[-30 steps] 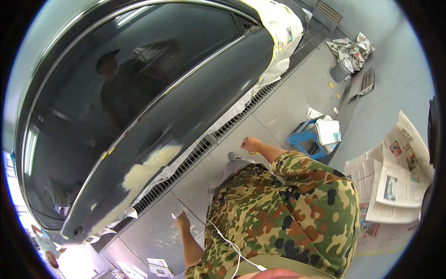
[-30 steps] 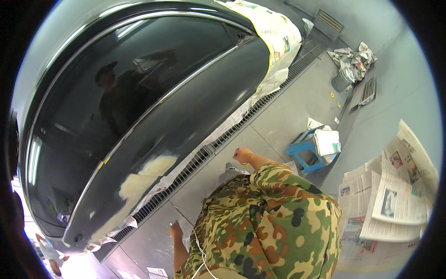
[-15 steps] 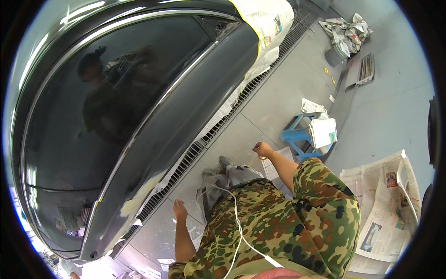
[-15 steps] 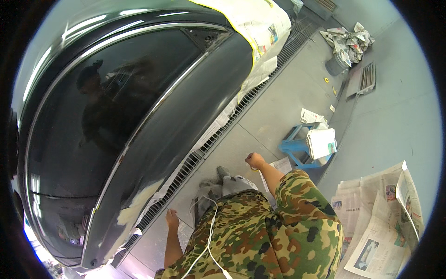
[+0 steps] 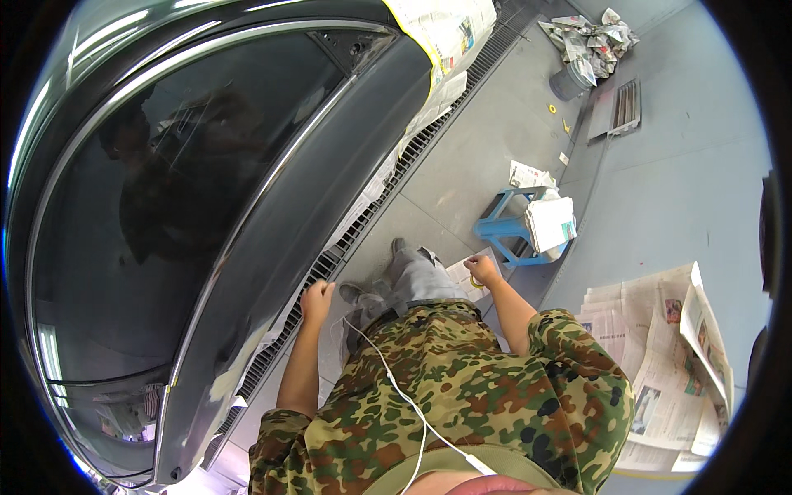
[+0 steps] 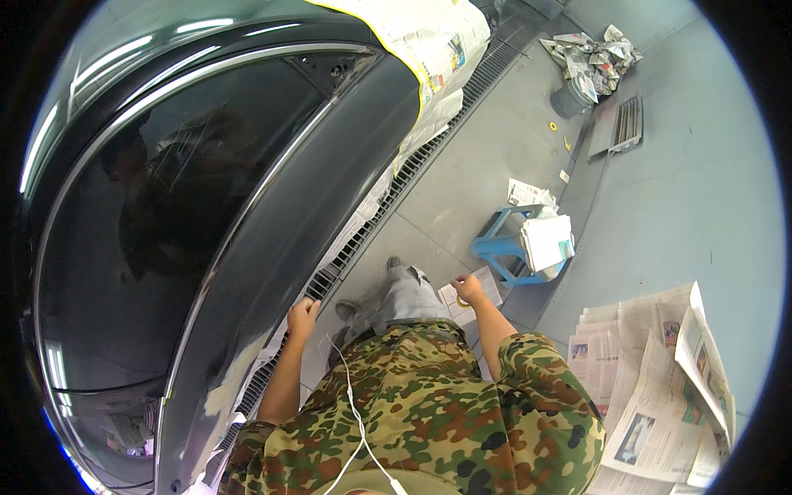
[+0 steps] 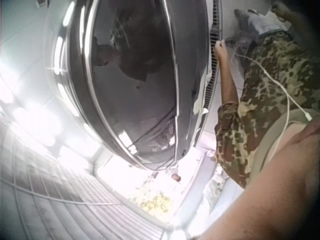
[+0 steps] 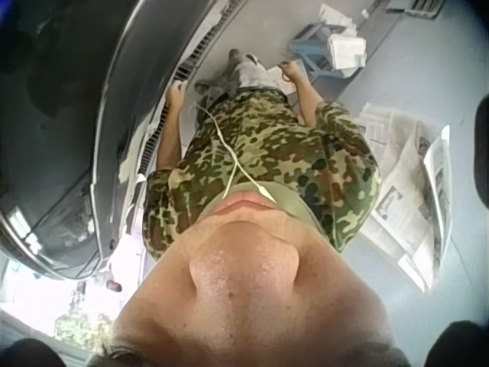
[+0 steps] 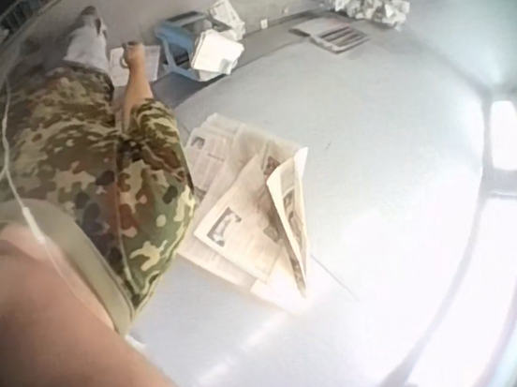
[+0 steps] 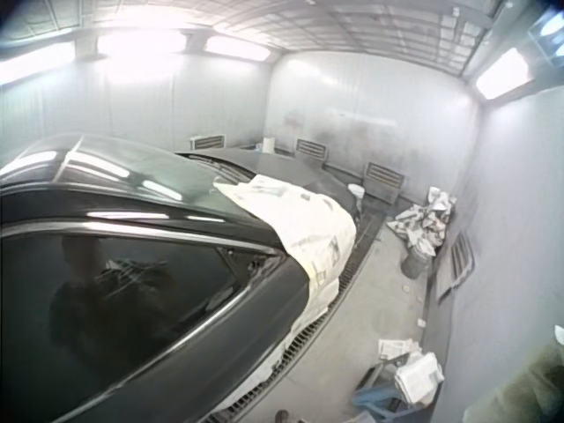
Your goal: The person tears yellow tape and uses it to attach newspaper sheets to a car's body panels and door edges. They smooth the paper, fold it over edges, and secure it with tape to cover the surfaces.
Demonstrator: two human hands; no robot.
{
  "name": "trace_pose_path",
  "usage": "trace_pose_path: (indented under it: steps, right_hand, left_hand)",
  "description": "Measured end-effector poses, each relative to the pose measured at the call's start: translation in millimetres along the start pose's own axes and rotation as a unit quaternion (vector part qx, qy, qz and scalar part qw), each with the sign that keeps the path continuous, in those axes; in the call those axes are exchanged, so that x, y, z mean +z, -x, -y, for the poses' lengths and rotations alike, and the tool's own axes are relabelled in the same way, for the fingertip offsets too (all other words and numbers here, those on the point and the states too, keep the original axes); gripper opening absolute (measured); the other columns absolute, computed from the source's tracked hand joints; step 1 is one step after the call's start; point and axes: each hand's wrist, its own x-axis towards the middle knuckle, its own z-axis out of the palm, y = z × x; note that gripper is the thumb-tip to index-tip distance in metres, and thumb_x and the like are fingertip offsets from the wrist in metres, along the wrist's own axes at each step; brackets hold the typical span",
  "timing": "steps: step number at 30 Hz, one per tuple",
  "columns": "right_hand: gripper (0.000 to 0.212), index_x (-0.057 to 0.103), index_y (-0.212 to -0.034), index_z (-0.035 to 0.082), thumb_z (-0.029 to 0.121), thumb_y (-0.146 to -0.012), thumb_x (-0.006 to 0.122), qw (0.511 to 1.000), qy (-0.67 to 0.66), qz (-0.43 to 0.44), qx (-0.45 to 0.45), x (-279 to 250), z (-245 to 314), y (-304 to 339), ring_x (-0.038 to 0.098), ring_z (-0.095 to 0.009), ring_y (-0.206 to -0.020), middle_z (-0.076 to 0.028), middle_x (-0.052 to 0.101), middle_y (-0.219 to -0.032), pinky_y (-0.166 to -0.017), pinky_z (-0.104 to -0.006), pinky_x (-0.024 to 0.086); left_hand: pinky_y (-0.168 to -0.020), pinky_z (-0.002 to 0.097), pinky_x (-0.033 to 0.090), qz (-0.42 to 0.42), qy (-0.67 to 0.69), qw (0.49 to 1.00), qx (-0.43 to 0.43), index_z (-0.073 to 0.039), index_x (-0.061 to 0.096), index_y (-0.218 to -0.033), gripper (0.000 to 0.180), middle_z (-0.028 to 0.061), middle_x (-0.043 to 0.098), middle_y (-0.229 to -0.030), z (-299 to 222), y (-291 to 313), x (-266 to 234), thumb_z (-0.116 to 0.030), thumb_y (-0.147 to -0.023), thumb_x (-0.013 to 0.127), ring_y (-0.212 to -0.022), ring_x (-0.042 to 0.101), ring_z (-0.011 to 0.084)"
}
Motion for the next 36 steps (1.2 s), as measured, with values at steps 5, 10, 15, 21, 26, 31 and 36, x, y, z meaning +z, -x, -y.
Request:
trace_pose_path:
  steps: [5,10,15,21,26,31,36]
  right_hand:
    - [0.033,0.074,-0.101,-0.001,0.029,-0.087,0.071,1.000,0.001,-0.008,0.004,-31,-8,-68,0.066,-0.020,-0.064,-0.011,0.071,-0.074,-0.063,-0.0365,0.052]
    - [0.031,0.074,-0.099,-0.001,0.028,-0.087,0.072,0.999,-0.034,0.025,-0.004,-80,-1,-173,0.064,-0.019,-0.062,-0.010,0.070,-0.075,-0.059,-0.0350,0.051]
    - [0.028,0.072,-0.101,-0.003,0.023,-0.091,0.069,0.997,-0.035,0.026,-0.057,-137,12,-246,0.061,-0.017,-0.061,-0.008,0.070,-0.077,-0.055,-0.0347,0.048]
    - [0.035,0.074,-0.101,-0.001,0.031,-0.088,0.072,0.997,-0.051,0.027,-0.050,-185,60,-322,0.070,-0.023,-0.070,-0.014,0.072,-0.077,-0.069,-0.0372,0.054]
    - [0.036,0.075,-0.102,0.002,0.034,-0.086,0.071,0.996,-0.035,0.062,-0.044,-172,76,-356,0.071,-0.025,-0.075,-0.015,0.073,-0.080,-0.073,-0.0377,0.055]
    - [0.037,0.075,-0.102,0.005,0.037,-0.086,0.071,0.991,-0.021,0.111,-0.072,-150,98,-374,0.071,-0.025,-0.074,-0.014,0.073,-0.079,-0.073,-0.0378,0.056]
    - [0.031,0.072,-0.102,-0.002,0.027,-0.090,0.071,0.987,-0.088,0.118,-0.069,-137,122,-385,0.059,-0.015,-0.062,-0.007,0.066,-0.072,-0.059,-0.0325,0.048]
  left_hand:
    - [-0.093,0.0440,0.050,-0.131,0.026,0.976,0.171,-0.009,0.061,-0.118,0.032,0.0137,0.068,-0.116,-140,-75,-35,-0.019,-0.089,0.071,-0.111,0.063,0.0342]
    - [-0.116,0.0491,0.035,-0.211,-0.086,0.927,0.299,-0.009,0.056,-0.133,0.048,0.0170,0.048,-0.150,-277,-173,-59,-0.017,-0.088,0.070,-0.142,0.042,0.0347]
    - [-0.121,0.0489,0.026,-0.226,-0.200,0.917,0.260,-0.011,0.051,-0.143,0.060,0.0228,0.032,-0.159,-353,-244,-68,-0.022,-0.087,0.071,-0.149,0.029,0.0361]
    - [-0.122,0.0472,0.024,-0.206,-0.301,0.903,0.228,-0.015,0.051,-0.144,0.063,0.0214,0.027,-0.162,-377,-305,-89,-0.027,-0.086,0.073,-0.151,0.025,0.0346]
    - [-0.122,0.0447,0.025,-0.200,-0.314,0.898,0.234,-0.015,0.051,-0.145,0.064,0.0176,0.027,-0.163,-385,-332,-96,-0.028,-0.086,0.072,-0.151,0.026,0.0313]
    - [-0.122,0.0430,0.026,-0.170,-0.304,0.897,0.272,-0.015,0.052,-0.145,0.064,0.0158,0.027,-0.163,-402,-371,-103,-0.026,-0.085,0.072,-0.150,0.027,0.0306]
    - [-0.120,0.0452,0.029,-0.134,-0.311,0.890,0.305,-0.015,0.051,-0.145,0.063,0.0162,0.026,-0.163,-416,-395,-118,-0.022,-0.085,0.072,-0.150,0.027,0.0322]
